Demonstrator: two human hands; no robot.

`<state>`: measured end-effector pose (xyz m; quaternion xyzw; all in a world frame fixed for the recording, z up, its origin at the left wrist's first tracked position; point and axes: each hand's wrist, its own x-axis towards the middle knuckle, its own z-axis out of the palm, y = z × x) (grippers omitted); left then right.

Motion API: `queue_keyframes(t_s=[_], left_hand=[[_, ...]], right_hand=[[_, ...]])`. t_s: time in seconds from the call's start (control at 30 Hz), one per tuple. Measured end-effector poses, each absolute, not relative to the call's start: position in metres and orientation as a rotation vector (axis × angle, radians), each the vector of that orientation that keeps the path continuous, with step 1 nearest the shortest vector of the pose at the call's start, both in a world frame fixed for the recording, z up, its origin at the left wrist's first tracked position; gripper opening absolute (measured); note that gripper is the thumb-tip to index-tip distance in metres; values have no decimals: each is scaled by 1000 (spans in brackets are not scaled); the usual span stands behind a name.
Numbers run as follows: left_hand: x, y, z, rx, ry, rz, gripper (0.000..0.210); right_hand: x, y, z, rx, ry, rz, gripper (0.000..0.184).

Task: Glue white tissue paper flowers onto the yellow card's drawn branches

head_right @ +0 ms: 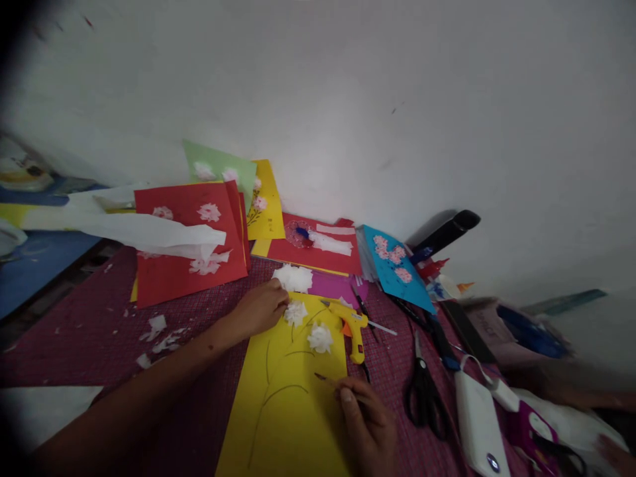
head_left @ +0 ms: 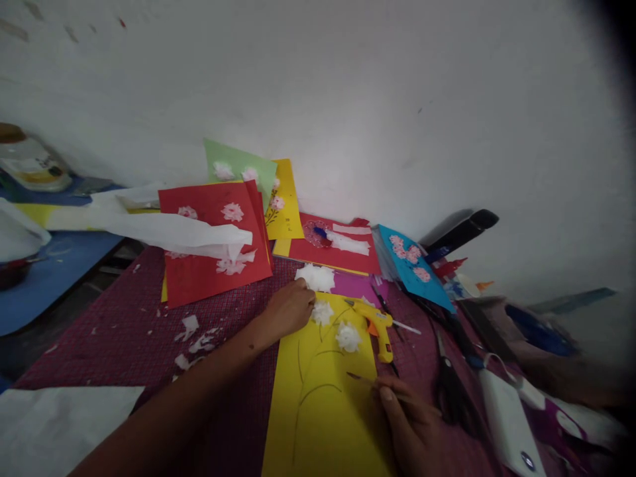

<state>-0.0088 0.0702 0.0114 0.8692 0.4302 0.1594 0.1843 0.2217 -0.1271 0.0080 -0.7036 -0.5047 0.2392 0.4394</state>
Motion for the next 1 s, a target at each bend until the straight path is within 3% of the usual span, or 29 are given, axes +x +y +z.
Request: queue_keyframes(t_s=[1.0], left_hand=[[-11,73,10,2399,1199,452,18]], right_hand=[[224,-124,-13,-1639,-1191,669,27]])
